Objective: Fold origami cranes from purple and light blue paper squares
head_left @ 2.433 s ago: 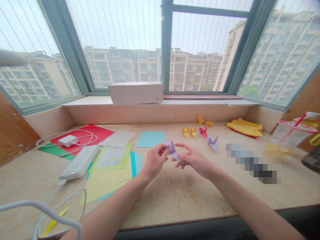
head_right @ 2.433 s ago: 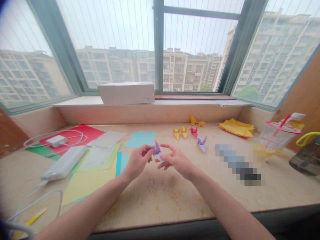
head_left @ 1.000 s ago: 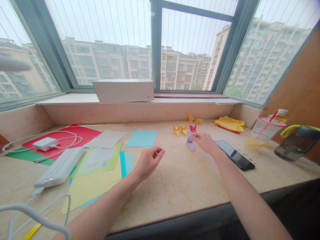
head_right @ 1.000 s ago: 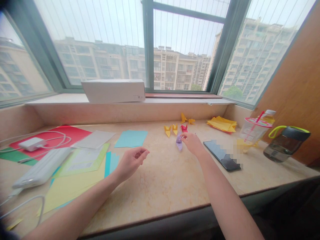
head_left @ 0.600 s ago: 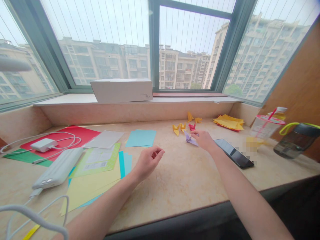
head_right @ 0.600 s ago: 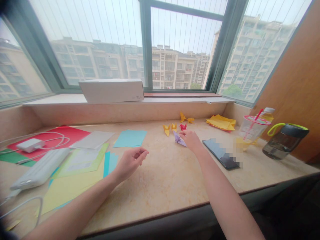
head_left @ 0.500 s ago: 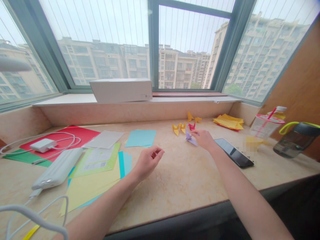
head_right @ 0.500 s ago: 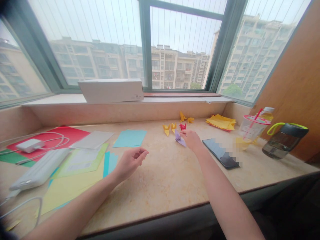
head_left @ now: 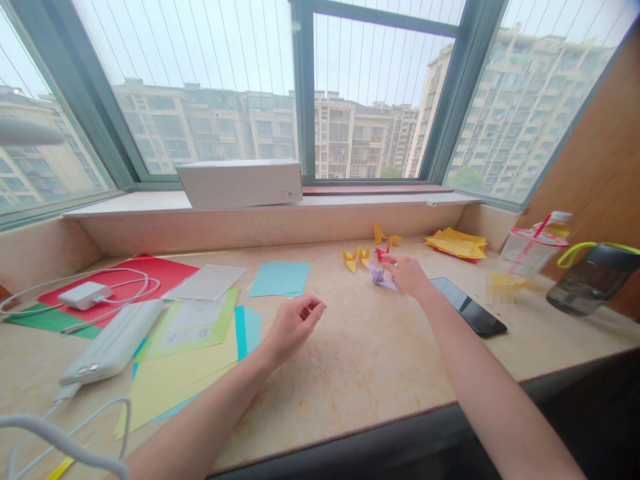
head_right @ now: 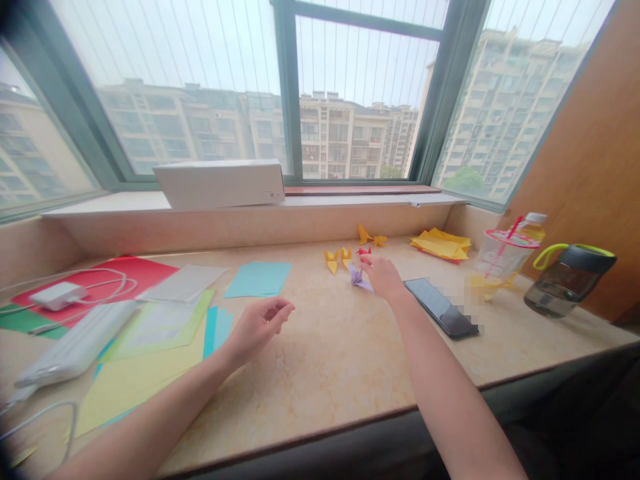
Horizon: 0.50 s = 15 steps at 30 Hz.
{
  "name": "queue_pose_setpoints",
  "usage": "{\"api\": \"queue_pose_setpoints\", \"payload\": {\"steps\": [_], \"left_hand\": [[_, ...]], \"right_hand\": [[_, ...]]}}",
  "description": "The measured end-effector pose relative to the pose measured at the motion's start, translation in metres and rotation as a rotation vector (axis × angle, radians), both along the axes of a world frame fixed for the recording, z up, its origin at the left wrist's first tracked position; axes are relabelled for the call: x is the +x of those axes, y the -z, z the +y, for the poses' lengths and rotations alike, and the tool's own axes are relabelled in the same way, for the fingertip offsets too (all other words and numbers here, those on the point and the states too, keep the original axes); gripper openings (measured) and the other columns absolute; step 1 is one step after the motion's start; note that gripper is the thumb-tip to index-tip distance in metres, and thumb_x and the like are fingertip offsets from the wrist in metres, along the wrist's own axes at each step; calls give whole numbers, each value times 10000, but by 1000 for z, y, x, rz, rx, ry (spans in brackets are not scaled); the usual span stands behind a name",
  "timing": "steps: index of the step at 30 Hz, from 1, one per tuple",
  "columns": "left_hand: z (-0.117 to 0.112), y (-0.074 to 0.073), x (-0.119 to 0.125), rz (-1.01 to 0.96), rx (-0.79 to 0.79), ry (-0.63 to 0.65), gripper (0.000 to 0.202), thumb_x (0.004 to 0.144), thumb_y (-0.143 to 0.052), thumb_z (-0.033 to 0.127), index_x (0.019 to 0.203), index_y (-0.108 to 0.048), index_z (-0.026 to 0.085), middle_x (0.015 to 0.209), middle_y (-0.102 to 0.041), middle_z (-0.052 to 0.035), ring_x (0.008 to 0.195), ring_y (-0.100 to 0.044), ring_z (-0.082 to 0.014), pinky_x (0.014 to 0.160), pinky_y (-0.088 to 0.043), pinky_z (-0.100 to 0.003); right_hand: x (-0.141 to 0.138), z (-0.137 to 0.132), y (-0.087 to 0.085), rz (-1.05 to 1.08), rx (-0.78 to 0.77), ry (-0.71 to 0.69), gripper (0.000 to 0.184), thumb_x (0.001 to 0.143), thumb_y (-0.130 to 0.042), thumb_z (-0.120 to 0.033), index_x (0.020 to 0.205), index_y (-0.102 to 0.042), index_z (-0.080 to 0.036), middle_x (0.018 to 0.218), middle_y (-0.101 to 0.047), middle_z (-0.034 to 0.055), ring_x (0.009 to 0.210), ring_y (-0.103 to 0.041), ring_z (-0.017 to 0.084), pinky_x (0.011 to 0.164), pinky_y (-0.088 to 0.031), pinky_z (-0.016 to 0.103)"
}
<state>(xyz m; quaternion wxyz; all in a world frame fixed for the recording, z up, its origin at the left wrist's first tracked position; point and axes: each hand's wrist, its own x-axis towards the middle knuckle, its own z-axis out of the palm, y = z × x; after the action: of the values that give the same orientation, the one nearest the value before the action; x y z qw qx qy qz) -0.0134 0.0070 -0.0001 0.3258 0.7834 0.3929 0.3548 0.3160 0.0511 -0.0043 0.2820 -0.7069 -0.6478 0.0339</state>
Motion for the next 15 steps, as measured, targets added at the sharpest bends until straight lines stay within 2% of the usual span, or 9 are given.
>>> {"api": "queue_pose_setpoints", "payload": {"steps": [9,15], "left_hand": [[3,-1,0,20,3,-15,321,897,-515,433,806,-651,156,619,-563,17,537,-510,-109,536,-393,-214],[5,0,0,37,36,-33,305,897,-520,415,795,-650,158,613,-581,15,538,-523,-114,543,-407,-217]], "right_hand": [[2,-3,-4,40,12,26,311,960,-593,-329,1233,-594,-179,1244,-617,95,1033,-642,223,870,-552,434],[14,-12,-10,70,31,169,297,962,-591,-329,1218,-603,-178,1228,-626,92,1022,-645,219,869,-552,431]]}}
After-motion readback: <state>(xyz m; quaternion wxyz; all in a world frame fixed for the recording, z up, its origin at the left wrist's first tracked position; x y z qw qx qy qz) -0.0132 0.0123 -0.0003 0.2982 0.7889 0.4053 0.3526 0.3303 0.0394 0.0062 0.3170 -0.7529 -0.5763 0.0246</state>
